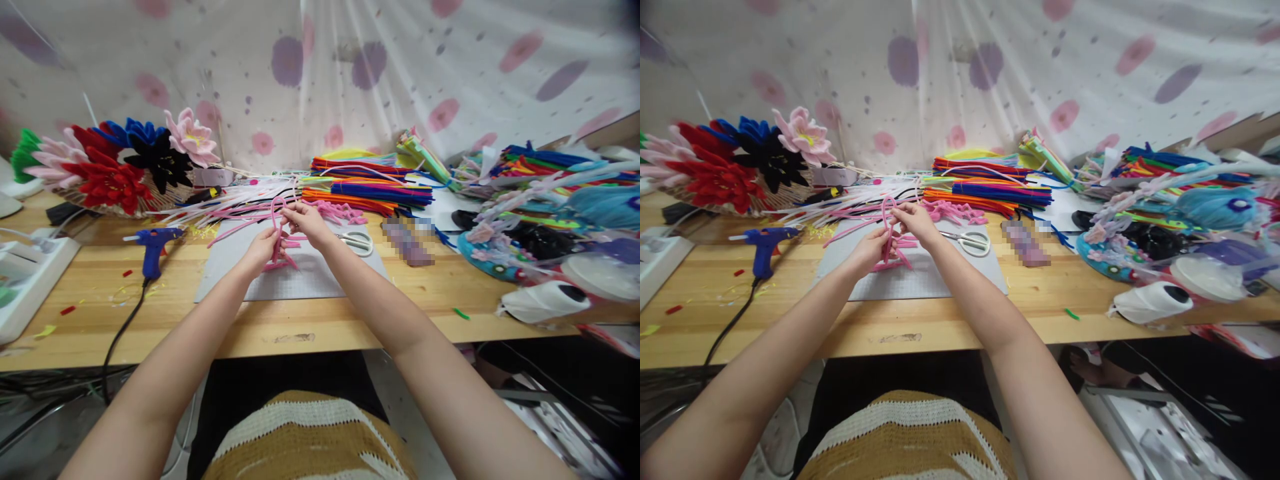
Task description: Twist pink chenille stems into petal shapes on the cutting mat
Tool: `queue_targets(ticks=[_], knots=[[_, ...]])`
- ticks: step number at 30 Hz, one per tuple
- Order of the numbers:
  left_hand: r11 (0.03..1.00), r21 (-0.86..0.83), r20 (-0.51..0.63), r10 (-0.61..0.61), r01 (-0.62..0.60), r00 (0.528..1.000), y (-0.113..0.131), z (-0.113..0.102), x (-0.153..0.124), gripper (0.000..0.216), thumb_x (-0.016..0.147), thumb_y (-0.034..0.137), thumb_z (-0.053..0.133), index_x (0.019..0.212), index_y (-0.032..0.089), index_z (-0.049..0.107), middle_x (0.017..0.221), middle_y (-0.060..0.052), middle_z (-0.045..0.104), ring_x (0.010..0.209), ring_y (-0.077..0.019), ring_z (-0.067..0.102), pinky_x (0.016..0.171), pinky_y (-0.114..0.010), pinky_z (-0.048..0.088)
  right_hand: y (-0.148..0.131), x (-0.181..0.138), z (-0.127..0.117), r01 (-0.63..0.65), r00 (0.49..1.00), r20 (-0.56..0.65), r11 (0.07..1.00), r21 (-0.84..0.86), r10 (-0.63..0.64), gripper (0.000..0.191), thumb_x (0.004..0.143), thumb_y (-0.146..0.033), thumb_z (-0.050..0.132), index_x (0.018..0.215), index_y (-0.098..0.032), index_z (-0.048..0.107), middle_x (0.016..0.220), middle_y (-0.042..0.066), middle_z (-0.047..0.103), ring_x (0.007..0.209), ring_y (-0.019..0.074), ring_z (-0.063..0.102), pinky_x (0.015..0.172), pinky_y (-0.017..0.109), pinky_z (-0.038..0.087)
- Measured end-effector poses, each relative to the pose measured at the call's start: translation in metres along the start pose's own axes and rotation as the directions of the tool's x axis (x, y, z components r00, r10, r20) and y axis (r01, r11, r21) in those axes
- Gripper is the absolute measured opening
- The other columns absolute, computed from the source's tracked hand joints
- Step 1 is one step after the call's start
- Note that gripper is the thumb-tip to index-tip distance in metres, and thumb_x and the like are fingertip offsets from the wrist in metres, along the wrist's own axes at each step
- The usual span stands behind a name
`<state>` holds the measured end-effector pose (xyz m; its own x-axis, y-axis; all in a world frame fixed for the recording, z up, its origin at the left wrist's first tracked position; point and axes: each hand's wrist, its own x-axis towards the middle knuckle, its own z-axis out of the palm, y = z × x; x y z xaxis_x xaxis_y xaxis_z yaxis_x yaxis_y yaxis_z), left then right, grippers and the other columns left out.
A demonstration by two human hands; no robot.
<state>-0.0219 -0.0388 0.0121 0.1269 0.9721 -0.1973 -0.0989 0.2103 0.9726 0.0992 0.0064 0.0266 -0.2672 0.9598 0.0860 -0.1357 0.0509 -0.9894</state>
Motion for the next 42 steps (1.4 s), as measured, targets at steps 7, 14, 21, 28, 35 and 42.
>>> queue_targets(ticks=[7, 14, 21, 28, 35, 42], knots=[[0.997, 0.076, -0.006, 0.016, -0.016, 1.0, -0.004, -0.001, 0.002, 0.025, 0.088, 0.032, 0.037, 0.078, 0.014, 0.051, 0.047, 0.007, 0.035, 0.033, -0.0037, 0.024, 0.036, -0.017, 0.018, -0.003, -0.002, -0.001, -0.007, 1.0, -0.002, 1.0, -0.008, 0.007, 0.013, 0.072, -0.026, 0.059, 0.071, -0.015, 0.051, 0.059, -0.005, 0.058, 0.041, 0.002, 0.041, 0.042, 0.016, 0.037], [0.616, 0.752, 0.065, 0.284, -0.234, 0.957, -0.015, -0.017, 0.001, 0.028, 0.087, 0.035, 0.036, 0.085, 0.018, 0.058, 0.09, -0.006, 0.064, 0.082, -0.017, 0.057, 0.071, -0.026, 0.04, 0.005, -0.002, -0.011, -0.063, 0.996, -0.061, 0.994, 0.086, 0.069, 0.024, 0.067, -0.033, 0.064, 0.065, -0.017, 0.047, 0.043, -0.012, 0.024, 0.036, 0.0014, 0.02, 0.037, 0.017, 0.016], [0.299, 0.948, 0.054, 0.191, -0.111, 0.98, -0.018, -0.026, -0.014, 0.035, 0.089, 0.036, 0.026, 0.09, 0.021, 0.058, 0.089, -0.006, 0.066, 0.082, -0.0211, 0.058, 0.066, -0.028, 0.037, 0.037, -0.004, -0.022, -0.127, 0.965, -0.24, 0.99, -0.06, 0.109, 0.02, 0.066, -0.029, 0.062, 0.06, -0.016, 0.048, 0.043, -0.009, 0.034, 0.038, 0.0027, 0.028, 0.039, 0.018, 0.022], [0.255, 0.965, 0.034, 0.133, -0.068, 0.991, -0.014, -0.03, -0.016, 0.034, 0.087, 0.034, 0.027, 0.083, 0.022, 0.059, 0.081, -0.005, 0.066, 0.076, -0.0205, 0.058, 0.061, -0.027, 0.035, 0.042, -0.005, -0.032, -0.156, 0.965, -0.249, 0.948, -0.279, 0.085, 0.022, 0.073, -0.034, 0.057, 0.063, -0.016, 0.049, 0.048, -0.007, 0.04, 0.041, 0.0047, 0.035, 0.043, 0.019, 0.032], [0.083, 0.996, -0.046, 0.168, 0.032, 0.985, -0.008, -0.057, -0.018, 0.032, 0.086, 0.032, 0.027, 0.087, 0.023, 0.058, 0.088, -0.007, 0.066, 0.081, -0.0224, 0.059, 0.061, -0.028, 0.034, 0.016, -0.027, -0.122, -0.283, 0.959, -0.273, 0.236, -0.93, 0.077, 0.026, 0.069, -0.022, 0.058, 0.094, -0.017, 0.06, 0.096, 0.009, 0.064, 0.087, 0.0191, 0.058, 0.074, 0.029, 0.042], [-0.029, 0.999, -0.008, 0.216, 0.015, 0.976, -0.012, -0.06, -0.009, 0.033, 0.086, 0.03, 0.027, 0.089, 0.021, 0.059, 0.094, -0.011, 0.066, 0.086, -0.0246, 0.06, 0.065, -0.03, 0.036, 0.014, -0.046, -0.137, -0.215, 0.964, -0.224, -0.079, -0.973, 0.14, 0.039, 0.068, -0.024, 0.056, 0.104, -0.011, 0.058, 0.107, 0.018, 0.061, 0.099, 0.0266, 0.057, 0.08, 0.033, 0.042]])
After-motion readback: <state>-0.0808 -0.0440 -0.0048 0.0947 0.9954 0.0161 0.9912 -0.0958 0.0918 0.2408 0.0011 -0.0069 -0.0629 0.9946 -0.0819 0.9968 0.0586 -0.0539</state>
